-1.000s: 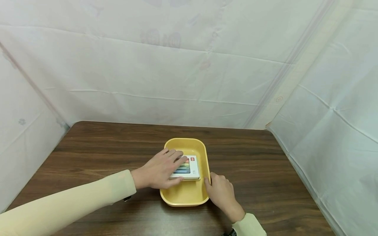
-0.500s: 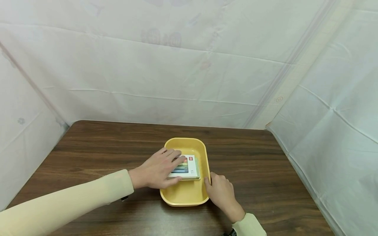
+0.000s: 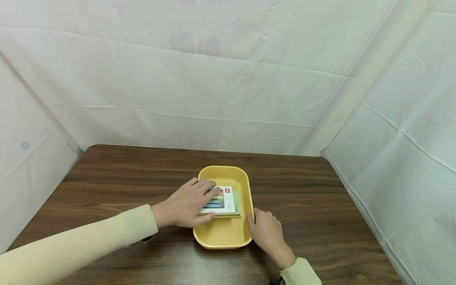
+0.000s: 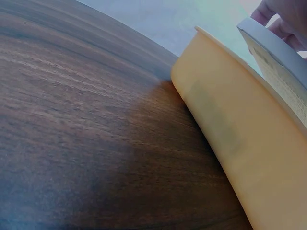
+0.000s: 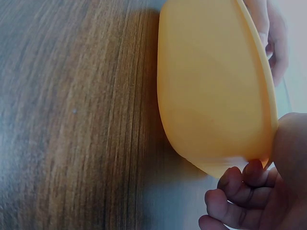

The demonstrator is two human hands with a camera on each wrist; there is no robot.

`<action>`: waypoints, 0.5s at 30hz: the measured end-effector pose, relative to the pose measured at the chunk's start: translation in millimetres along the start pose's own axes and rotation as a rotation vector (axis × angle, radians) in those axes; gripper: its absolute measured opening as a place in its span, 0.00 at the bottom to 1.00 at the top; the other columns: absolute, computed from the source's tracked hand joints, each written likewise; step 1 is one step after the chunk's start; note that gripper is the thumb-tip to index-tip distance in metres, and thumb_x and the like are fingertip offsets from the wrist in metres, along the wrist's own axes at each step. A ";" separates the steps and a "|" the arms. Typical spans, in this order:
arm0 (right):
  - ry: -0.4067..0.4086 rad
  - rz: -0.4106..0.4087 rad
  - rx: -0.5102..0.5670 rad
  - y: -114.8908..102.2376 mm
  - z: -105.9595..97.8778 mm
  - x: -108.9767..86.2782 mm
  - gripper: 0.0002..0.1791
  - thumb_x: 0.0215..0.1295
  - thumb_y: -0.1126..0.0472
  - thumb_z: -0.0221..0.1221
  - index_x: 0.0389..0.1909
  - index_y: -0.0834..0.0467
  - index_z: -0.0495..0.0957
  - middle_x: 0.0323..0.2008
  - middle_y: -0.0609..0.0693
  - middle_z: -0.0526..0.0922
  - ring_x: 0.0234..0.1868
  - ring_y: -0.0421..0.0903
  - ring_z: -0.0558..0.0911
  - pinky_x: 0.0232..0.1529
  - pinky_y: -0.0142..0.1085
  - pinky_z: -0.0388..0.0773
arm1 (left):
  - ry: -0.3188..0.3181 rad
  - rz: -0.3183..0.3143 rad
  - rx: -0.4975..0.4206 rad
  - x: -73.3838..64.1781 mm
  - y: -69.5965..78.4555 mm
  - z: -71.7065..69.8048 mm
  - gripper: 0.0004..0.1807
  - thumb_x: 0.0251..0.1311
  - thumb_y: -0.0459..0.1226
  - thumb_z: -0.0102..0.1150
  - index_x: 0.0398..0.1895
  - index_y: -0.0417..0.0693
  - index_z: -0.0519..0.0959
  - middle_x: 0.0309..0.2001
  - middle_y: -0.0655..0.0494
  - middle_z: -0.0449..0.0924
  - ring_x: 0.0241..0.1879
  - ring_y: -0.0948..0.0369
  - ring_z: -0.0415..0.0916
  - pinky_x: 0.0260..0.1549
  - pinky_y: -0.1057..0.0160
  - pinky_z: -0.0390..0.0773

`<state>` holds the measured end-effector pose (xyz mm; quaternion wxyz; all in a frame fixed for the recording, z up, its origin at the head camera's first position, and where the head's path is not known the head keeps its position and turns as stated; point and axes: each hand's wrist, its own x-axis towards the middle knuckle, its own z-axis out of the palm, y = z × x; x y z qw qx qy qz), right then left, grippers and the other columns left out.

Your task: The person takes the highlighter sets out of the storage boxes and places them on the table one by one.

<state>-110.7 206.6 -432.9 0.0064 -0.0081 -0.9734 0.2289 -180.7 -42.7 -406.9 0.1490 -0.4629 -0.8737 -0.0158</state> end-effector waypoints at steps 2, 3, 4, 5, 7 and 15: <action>-0.001 0.000 0.002 -0.3 -0.3 0.0 0.13 0.67 0.56 0.56 0.22 0.54 0.72 0.14 0.45 0.70 0.14 0.39 0.69 0.15 0.34 0.62 | 0.003 0.002 0.000 -0.2 -0.3 -0.1 0.32 0.61 0.63 0.41 0.59 0.54 0.69 0.54 0.56 0.72 0.50 0.60 0.70 0.49 0.58 0.68; -0.002 0.001 0.002 -0.5 -0.4 0.1 0.13 0.67 0.56 0.56 0.22 0.54 0.73 0.14 0.45 0.70 0.14 0.39 0.69 0.15 0.34 0.62 | 0.005 0.002 -0.001 -0.5 -0.5 -0.3 0.32 0.61 0.63 0.41 0.59 0.54 0.69 0.53 0.56 0.72 0.50 0.60 0.70 0.48 0.58 0.68; -0.002 0.002 0.000 -0.7 -0.5 0.3 0.13 0.67 0.56 0.56 0.22 0.54 0.73 0.14 0.45 0.70 0.14 0.39 0.69 0.16 0.34 0.62 | 0.005 0.001 -0.001 -0.7 -0.8 -0.4 0.32 0.61 0.63 0.41 0.59 0.54 0.69 0.53 0.56 0.72 0.50 0.60 0.70 0.48 0.58 0.68; -0.003 0.002 -0.002 -0.8 -0.7 0.1 0.13 0.67 0.56 0.55 0.22 0.54 0.72 0.14 0.45 0.70 0.14 0.39 0.69 0.16 0.34 0.62 | 0.006 0.001 -0.002 -0.9 -1.1 -0.5 0.32 0.61 0.63 0.41 0.59 0.54 0.69 0.53 0.56 0.72 0.50 0.60 0.70 0.47 0.58 0.68; -0.003 0.005 -0.008 -1.1 -1.0 0.0 0.14 0.67 0.56 0.55 0.22 0.54 0.72 0.14 0.45 0.70 0.14 0.40 0.69 0.16 0.34 0.61 | 0.011 0.001 -0.002 -1.7 -1.8 -1.0 0.32 0.61 0.63 0.42 0.59 0.54 0.69 0.53 0.55 0.72 0.50 0.60 0.70 0.47 0.59 0.68; -0.009 0.012 -0.006 -1.7 -1.7 0.0 0.14 0.68 0.55 0.55 0.22 0.54 0.71 0.14 0.45 0.69 0.14 0.40 0.69 0.16 0.35 0.61 | 0.031 0.006 -0.005 -4.6 -4.4 -0.6 0.32 0.60 0.63 0.42 0.59 0.53 0.69 0.52 0.55 0.72 0.49 0.60 0.70 0.44 0.59 0.68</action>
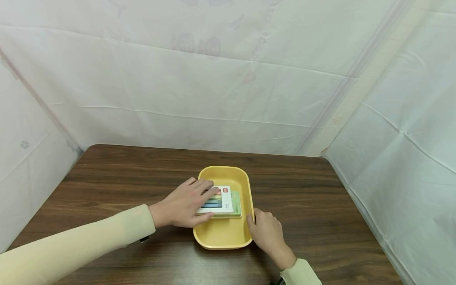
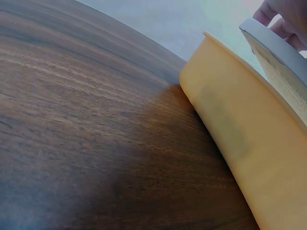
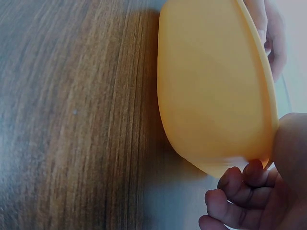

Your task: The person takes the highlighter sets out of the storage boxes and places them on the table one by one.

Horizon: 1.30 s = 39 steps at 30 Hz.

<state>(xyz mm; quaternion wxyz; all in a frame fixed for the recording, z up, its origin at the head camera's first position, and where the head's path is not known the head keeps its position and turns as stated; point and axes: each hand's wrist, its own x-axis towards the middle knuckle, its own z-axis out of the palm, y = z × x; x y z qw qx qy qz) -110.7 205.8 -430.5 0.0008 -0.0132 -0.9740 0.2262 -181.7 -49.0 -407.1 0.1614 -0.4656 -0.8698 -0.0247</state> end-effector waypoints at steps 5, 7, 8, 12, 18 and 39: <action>-0.006 0.004 0.012 -0.1 -0.3 -0.7 0.13 0.68 0.55 0.55 0.23 0.54 0.73 0.14 0.45 0.70 0.14 0.40 0.69 0.16 0.35 0.61 | -0.018 -0.009 -0.002 -1.2 -1.3 -1.1 0.33 0.61 0.63 0.41 0.60 0.53 0.69 0.53 0.55 0.72 0.50 0.60 0.70 0.45 0.59 0.68; -0.005 0.004 0.013 0.2 -0.3 -0.7 0.13 0.68 0.56 0.55 0.24 0.54 0.73 0.14 0.45 0.71 0.14 0.40 0.70 0.16 0.35 0.62 | -0.024 -0.010 0.000 -1.7 -2.2 -1.3 0.33 0.61 0.63 0.40 0.61 0.53 0.69 0.54 0.55 0.72 0.51 0.60 0.70 0.45 0.59 0.68; -0.003 0.004 0.012 0.4 -0.3 -0.7 0.12 0.68 0.56 0.55 0.24 0.54 0.74 0.14 0.45 0.71 0.15 0.40 0.70 0.16 0.35 0.62 | -0.026 -0.010 0.002 -1.9 -2.7 -1.5 0.33 0.61 0.63 0.40 0.61 0.53 0.69 0.54 0.55 0.72 0.51 0.60 0.70 0.45 0.59 0.68; 0.001 0.001 0.010 0.8 -0.2 -0.5 0.12 0.68 0.56 0.55 0.24 0.55 0.74 0.15 0.45 0.71 0.15 0.39 0.70 0.16 0.35 0.62 | -0.026 -0.007 0.009 -3.3 -4.5 -2.1 0.34 0.61 0.64 0.39 0.61 0.53 0.68 0.54 0.55 0.72 0.50 0.60 0.70 0.44 0.59 0.67; -0.003 0.001 0.014 0.9 -0.4 -1.3 0.12 0.68 0.56 0.54 0.24 0.55 0.74 0.15 0.45 0.71 0.15 0.39 0.70 0.16 0.34 0.62 | -0.036 -0.020 0.004 -7.1 -6.5 -2.9 0.34 0.61 0.63 0.39 0.62 0.54 0.68 0.56 0.54 0.71 0.52 0.59 0.70 0.46 0.58 0.68; -0.010 0.008 0.021 -0.2 -0.4 -1.3 0.13 0.69 0.55 0.54 0.23 0.54 0.73 0.14 0.45 0.70 0.14 0.40 0.69 0.16 0.34 0.62 | -0.003 -0.036 0.001 -19.4 -11.9 -2.5 0.34 0.62 0.63 0.40 0.62 0.53 0.68 0.55 0.54 0.72 0.49 0.59 0.70 0.44 0.59 0.68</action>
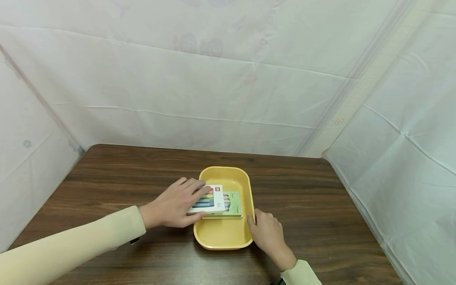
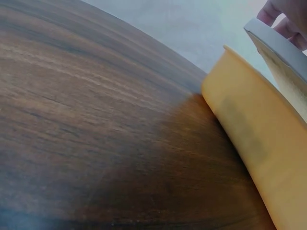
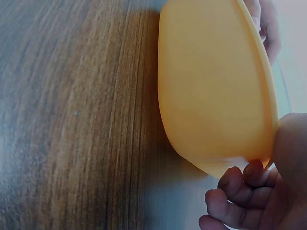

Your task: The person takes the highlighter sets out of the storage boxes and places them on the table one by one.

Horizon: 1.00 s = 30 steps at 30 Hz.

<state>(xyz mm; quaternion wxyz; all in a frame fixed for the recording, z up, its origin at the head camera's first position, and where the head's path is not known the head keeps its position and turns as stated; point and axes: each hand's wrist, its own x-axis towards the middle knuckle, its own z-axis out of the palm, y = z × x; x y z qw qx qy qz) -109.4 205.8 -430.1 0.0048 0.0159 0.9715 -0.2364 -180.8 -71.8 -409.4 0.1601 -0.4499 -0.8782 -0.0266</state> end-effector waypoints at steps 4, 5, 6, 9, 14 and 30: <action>0.003 0.000 -0.003 -0.2 0.9 0.0 0.13 0.68 0.55 0.54 0.23 0.54 0.73 0.14 0.45 0.70 0.14 0.40 0.69 0.15 0.35 0.62 | 0.011 0.003 -0.008 -3.6 -1.1 0.8 0.33 0.62 0.63 0.41 0.62 0.53 0.69 0.55 0.54 0.72 0.49 0.59 0.70 0.44 0.58 0.68; 0.004 -0.001 -0.005 -0.1 1.1 -0.1 0.13 0.68 0.55 0.54 0.23 0.54 0.73 0.14 0.45 0.70 0.14 0.40 0.69 0.15 0.35 0.62 | 0.013 0.004 -0.008 -4.5 -1.3 0.9 0.33 0.62 0.63 0.41 0.62 0.53 0.69 0.55 0.54 0.72 0.49 0.59 0.70 0.44 0.58 0.68; 0.007 -0.002 -0.006 0.0 1.3 -0.1 0.13 0.68 0.55 0.54 0.23 0.54 0.73 0.14 0.45 0.70 0.14 0.40 0.69 0.15 0.35 0.62 | 0.014 0.005 -0.009 -5.4 -1.6 1.1 0.33 0.62 0.63 0.41 0.62 0.53 0.69 0.55 0.54 0.72 0.49 0.59 0.70 0.44 0.58 0.68; 0.009 -0.004 -0.008 0.4 1.6 -0.2 0.13 0.68 0.56 0.54 0.24 0.54 0.73 0.14 0.45 0.70 0.14 0.40 0.69 0.15 0.35 0.62 | 0.019 0.007 -0.007 -7.6 -2.4 2.1 0.33 0.62 0.62 0.41 0.62 0.52 0.69 0.55 0.54 0.72 0.49 0.59 0.70 0.44 0.58 0.68; 0.009 0.001 -0.009 0.1 1.3 0.2 0.13 0.68 0.55 0.54 0.24 0.54 0.74 0.14 0.44 0.71 0.15 0.39 0.70 0.16 0.35 0.62 | 0.019 0.000 -0.010 -10.2 -3.7 2.8 0.34 0.62 0.63 0.41 0.63 0.53 0.68 0.57 0.54 0.72 0.50 0.58 0.70 0.45 0.58 0.69; -0.001 0.007 -0.007 -1.0 0.7 -0.1 0.14 0.69 0.56 0.53 0.23 0.55 0.72 0.14 0.45 0.70 0.14 0.40 0.70 0.16 0.35 0.62 | 0.035 -0.013 -0.013 -14.0 -7.6 2.5 0.34 0.61 0.63 0.43 0.64 0.53 0.67 0.58 0.54 0.71 0.52 0.58 0.70 0.46 0.57 0.70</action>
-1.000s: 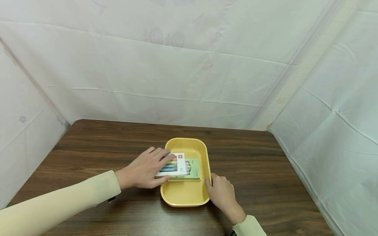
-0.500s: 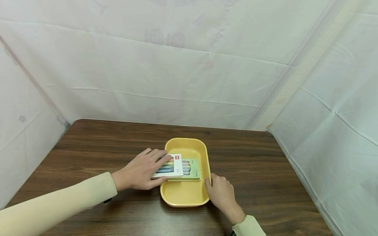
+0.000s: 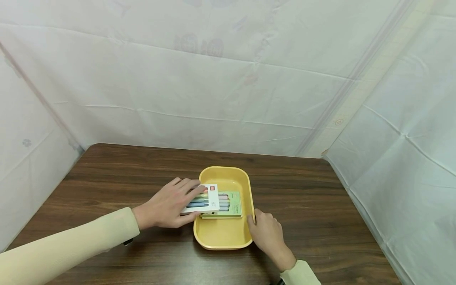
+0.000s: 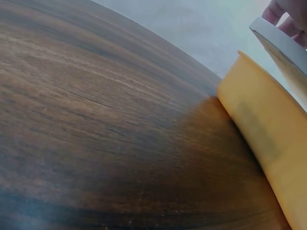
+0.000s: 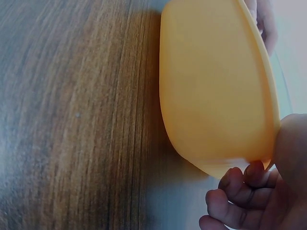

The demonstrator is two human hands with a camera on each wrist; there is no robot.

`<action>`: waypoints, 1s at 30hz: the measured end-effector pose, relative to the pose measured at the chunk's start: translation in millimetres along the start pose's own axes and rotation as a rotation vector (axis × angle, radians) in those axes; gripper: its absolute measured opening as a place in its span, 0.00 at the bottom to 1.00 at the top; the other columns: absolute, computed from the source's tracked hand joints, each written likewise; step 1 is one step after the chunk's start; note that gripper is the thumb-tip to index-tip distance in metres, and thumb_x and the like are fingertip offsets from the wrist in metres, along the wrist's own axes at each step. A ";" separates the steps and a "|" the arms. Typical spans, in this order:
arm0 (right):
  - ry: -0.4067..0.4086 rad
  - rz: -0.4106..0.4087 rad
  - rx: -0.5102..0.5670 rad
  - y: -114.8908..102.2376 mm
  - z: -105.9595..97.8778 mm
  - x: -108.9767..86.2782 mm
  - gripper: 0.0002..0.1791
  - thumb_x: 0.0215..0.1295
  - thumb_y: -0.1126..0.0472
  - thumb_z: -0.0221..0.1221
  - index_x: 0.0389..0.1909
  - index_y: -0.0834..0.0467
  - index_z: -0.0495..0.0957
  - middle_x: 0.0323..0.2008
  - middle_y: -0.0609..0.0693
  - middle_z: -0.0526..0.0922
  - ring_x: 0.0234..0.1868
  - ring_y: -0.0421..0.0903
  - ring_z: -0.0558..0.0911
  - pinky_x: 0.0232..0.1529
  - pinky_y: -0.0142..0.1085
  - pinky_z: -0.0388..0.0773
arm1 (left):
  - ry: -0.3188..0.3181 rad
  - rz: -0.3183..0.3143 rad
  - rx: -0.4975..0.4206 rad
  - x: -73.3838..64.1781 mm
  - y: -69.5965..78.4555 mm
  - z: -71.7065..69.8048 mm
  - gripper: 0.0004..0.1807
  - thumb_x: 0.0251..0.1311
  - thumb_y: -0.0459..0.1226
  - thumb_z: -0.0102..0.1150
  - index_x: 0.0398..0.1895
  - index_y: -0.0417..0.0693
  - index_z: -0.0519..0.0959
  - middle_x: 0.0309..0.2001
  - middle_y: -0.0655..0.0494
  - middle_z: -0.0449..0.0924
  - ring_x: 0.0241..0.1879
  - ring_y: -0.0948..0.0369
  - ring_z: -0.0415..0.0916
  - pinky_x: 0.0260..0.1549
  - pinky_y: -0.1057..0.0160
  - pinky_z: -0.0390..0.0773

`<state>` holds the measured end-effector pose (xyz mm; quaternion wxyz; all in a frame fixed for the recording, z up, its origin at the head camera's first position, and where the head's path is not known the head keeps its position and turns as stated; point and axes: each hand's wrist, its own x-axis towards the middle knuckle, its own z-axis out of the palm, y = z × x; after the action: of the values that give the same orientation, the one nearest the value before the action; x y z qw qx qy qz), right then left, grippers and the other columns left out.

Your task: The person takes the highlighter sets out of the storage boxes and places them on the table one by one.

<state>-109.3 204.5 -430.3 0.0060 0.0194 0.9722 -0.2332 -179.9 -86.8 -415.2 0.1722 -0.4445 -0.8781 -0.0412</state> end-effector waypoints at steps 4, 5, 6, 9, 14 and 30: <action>0.000 0.000 0.004 0.2 0.3 -0.3 0.13 0.69 0.56 0.53 0.23 0.54 0.73 0.14 0.45 0.70 0.14 0.40 0.69 0.16 0.35 0.62 | -0.010 -0.005 -0.002 -2.1 -0.8 -1.0 0.35 0.62 0.63 0.42 0.65 0.53 0.67 0.59 0.53 0.71 0.53 0.58 0.70 0.46 0.57 0.70; 0.000 -0.001 0.004 0.3 0.4 -0.3 0.14 0.69 0.56 0.53 0.23 0.54 0.73 0.14 0.45 0.70 0.14 0.40 0.69 0.16 0.35 0.62 | -0.010 -0.006 -0.004 -2.7 -1.0 -1.3 0.35 0.62 0.63 0.42 0.65 0.53 0.67 0.59 0.53 0.71 0.53 0.58 0.70 0.46 0.57 0.70; 0.000 -0.001 0.005 0.3 0.4 -0.4 0.14 0.69 0.56 0.53 0.23 0.54 0.73 0.14 0.45 0.70 0.14 0.40 0.69 0.16 0.35 0.62 | -0.009 -0.005 -0.006 -3.3 -1.2 -1.5 0.35 0.62 0.63 0.42 0.65 0.53 0.67 0.59 0.53 0.71 0.53 0.58 0.70 0.46 0.57 0.71; 0.003 -0.002 0.005 0.3 0.2 -0.4 0.14 0.69 0.56 0.53 0.23 0.54 0.72 0.14 0.45 0.70 0.14 0.40 0.69 0.16 0.35 0.62 | -0.001 0.001 -0.008 -5.1 -1.8 -1.5 0.35 0.62 0.62 0.42 0.65 0.52 0.67 0.59 0.53 0.71 0.53 0.58 0.70 0.46 0.57 0.71; 0.005 -0.001 0.001 0.5 -0.2 0.0 0.13 0.68 0.56 0.53 0.24 0.55 0.73 0.14 0.45 0.70 0.15 0.40 0.70 0.16 0.35 0.62 | -0.002 0.001 -0.006 -7.6 -2.6 0.3 0.35 0.62 0.62 0.42 0.65 0.52 0.67 0.59 0.53 0.71 0.54 0.57 0.70 0.47 0.56 0.70; 0.005 -0.002 0.004 1.4 0.3 0.3 0.12 0.68 0.56 0.53 0.25 0.55 0.74 0.14 0.45 0.71 0.15 0.40 0.70 0.16 0.35 0.62 | 0.027 0.000 0.015 -16.3 -6.6 -0.3 0.35 0.62 0.61 0.43 0.66 0.52 0.67 0.59 0.51 0.72 0.55 0.56 0.71 0.48 0.55 0.71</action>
<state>-109.5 205.6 -431.2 0.0033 0.0189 0.9717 -0.2353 -176.1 -103.2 -419.9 0.1871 -0.4424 -0.8761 -0.0407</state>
